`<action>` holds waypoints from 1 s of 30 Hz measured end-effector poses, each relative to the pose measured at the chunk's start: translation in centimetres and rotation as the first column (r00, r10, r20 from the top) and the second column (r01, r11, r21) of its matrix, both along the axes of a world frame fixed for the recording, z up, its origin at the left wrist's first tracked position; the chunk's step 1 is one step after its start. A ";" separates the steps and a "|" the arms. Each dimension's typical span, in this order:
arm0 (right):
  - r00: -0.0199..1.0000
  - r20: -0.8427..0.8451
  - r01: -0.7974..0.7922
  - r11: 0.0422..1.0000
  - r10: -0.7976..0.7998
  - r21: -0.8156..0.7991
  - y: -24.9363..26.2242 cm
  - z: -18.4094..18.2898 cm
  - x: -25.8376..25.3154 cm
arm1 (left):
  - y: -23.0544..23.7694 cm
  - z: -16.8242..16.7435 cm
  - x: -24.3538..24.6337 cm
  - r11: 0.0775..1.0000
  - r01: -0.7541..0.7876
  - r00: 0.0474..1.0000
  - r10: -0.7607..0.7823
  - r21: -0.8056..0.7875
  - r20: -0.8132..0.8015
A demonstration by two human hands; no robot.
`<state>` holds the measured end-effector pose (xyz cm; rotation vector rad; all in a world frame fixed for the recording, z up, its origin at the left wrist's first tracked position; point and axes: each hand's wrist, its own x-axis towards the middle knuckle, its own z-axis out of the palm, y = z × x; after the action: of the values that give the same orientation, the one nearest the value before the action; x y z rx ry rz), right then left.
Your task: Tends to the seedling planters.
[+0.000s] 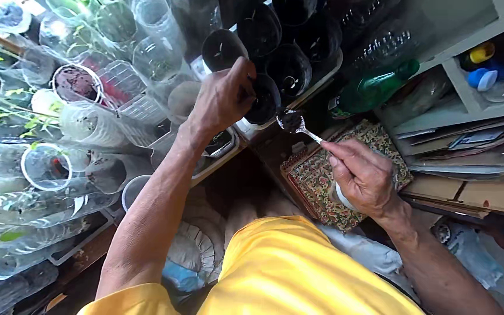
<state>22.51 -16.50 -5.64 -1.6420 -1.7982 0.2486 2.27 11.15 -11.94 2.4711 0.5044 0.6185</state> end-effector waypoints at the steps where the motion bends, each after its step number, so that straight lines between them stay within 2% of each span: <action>1: 1.000 0.002 0.009 1.000 -0.009 -0.007 0.1 0.1 0.7 | 0.2 -0.5 0.4 1.000 0.003 1.000 -0.003 0.005 -0.027; 8: 0.999 0.013 0.047 0.999 -0.047 -0.020 1.2 -0.2 3.8 | 0.3 -2.1 2.4 0.997 0.034 0.990 -0.024 0.071 -0.136; 18: 0.999 0.008 -0.043 0.997 0.043 -0.058 3.6 0.0 4.1 | 0.3 -2.4 2.9 0.989 0.072 0.966 -0.037 0.128 -0.258; 23: 0.985 0.138 -0.084 0.988 0.102 -0.130 6.5 0.6 3.5 | 0.1 -2.5 2.8 0.990 0.051 0.964 -0.015 0.128 -0.266; 30: 0.950 0.250 -0.144 0.972 0.188 -0.188 11.2 -1.0 2.7 | -0.3 -2.7 2.6 0.993 0.008 0.969 0.022 0.121 -0.246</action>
<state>25.24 -5.34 -6.68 -1.7050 -2.1760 0.2713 4.84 10.89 -14.61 2.6803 0.5857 0.3535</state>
